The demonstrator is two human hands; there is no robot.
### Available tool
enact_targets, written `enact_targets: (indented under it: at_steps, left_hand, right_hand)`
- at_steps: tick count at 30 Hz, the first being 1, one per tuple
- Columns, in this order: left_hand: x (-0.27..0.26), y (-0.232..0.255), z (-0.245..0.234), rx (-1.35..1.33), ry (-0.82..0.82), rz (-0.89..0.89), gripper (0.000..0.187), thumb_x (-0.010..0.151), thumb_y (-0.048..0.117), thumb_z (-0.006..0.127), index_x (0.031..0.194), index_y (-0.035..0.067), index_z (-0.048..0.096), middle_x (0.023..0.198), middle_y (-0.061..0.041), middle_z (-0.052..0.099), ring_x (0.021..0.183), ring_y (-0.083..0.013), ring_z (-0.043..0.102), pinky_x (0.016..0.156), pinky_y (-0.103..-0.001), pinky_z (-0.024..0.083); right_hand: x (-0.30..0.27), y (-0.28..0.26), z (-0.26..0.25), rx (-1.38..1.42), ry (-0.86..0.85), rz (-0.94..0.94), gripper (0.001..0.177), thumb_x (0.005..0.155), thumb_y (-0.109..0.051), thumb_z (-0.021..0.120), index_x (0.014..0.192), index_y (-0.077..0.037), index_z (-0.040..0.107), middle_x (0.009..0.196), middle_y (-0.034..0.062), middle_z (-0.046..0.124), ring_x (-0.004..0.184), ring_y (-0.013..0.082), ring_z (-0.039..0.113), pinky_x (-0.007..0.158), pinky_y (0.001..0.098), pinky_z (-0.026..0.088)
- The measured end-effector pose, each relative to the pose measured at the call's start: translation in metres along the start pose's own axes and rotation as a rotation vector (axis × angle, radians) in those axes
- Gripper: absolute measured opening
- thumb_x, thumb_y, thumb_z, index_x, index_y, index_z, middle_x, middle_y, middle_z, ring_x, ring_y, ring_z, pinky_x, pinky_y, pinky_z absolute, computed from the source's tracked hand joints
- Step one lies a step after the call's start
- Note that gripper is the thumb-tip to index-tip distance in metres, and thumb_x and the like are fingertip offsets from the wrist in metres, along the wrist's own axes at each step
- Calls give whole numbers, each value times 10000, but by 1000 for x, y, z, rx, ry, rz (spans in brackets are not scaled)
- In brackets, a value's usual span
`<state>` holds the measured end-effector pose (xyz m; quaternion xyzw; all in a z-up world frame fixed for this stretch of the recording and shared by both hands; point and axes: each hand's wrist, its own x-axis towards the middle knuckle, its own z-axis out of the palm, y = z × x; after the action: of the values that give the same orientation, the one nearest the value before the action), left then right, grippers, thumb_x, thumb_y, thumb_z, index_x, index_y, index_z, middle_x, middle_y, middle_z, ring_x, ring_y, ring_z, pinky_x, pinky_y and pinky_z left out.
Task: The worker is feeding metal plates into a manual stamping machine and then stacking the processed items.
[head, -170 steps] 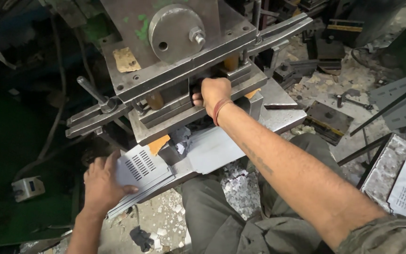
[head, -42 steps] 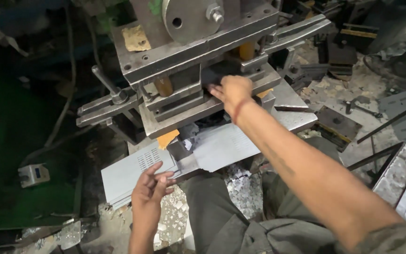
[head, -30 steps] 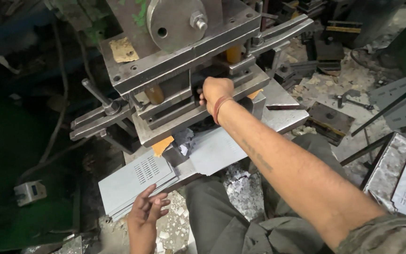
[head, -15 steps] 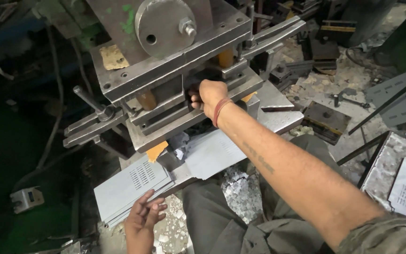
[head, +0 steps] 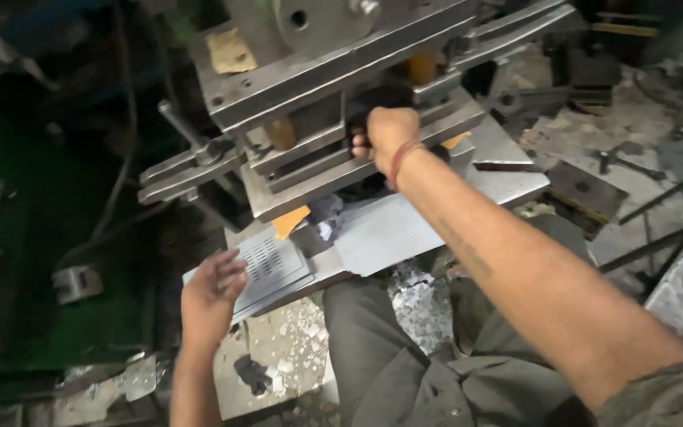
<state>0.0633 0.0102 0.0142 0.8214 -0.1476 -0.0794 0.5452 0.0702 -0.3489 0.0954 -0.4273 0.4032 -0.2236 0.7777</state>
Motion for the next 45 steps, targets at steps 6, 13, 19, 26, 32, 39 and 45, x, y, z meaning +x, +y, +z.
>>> enact_targets:
  at_steps: [6, 13, 19, 26, 32, 39, 45]
  left_hand:
    - [68, -53, -15, 876, -313, 0, 1298, 532, 520, 1008, 1601, 154, 370, 1618, -138, 415, 1559, -381, 260, 1244, -655, 254]
    - [63, -39, -19, 929, -363, 21, 1173, 569, 585, 968, 1535, 171, 447, 1467, -133, 590, 1424, -328, 512, 1268, -621, 229]
    - [36, -9, -21, 890, -125, 37, 1102, 486, 500, 1023, 1382, 142, 490, 1327, -128, 628, 1339, -297, 569, 1311, -517, 179]
    - [-25, 23, -58, 457, 176, -167, 320, 884, 59, 781, 1174, -22, 674, 928, -166, 725, 747, -258, 669, 671, -363, 549]
    - [-70, 27, -37, 17, 343, -163, 173, 955, -73, 683, 1108, -36, 610, 912, -164, 675, 755, -228, 634, 724, -336, 539]
    - [-53, 40, 70, -150, 48, -84, 286, 814, 1, 762, 1089, -25, 686, 850, -174, 757, 648, -222, 703, 593, -306, 599]
    - [-45, 74, 79, -282, 64, -59, 468, 896, 0, 618, 1362, 41, 590, 1096, -126, 791, 821, -180, 726, 640, -283, 582]
  right_hand:
    - [-9, -8, 7, -229, 25, -48, 288, 869, 52, 340, 843, 120, 618, 588, 153, 646, 376, 234, 649, 298, 294, 604]
    - [6, 2, 5, -194, 65, -35, 240, 877, -17, 359, 821, 76, 573, 557, 146, 662, 365, 231, 670, 321, 267, 629]
    - [3, -1, -3, -88, 43, -20, 288, 871, -35, 359, 764, 106, 586, 538, 160, 629, 447, 262, 710, 364, 309, 666]
    - [-91, 15, -102, -52, -294, -44, 177, 1068, -75, 480, 1083, 38, 615, 824, 111, 678, 669, 176, 656, 617, 283, 595]
    - [-96, 81, -170, -179, -215, 79, 198, 1050, -95, 543, 1070, 64, 659, 870, 181, 705, 718, 250, 679, 670, 344, 601]
    - [-124, 103, -163, -588, -569, 183, 468, 866, -190, 727, 1287, 11, 691, 1050, 192, 809, 622, 212, 723, 505, 290, 605]
    - [-113, 81, -158, -208, -494, -158, 139, 965, 45, 580, 978, 77, 714, 703, 173, 705, 572, 232, 658, 571, 319, 591]
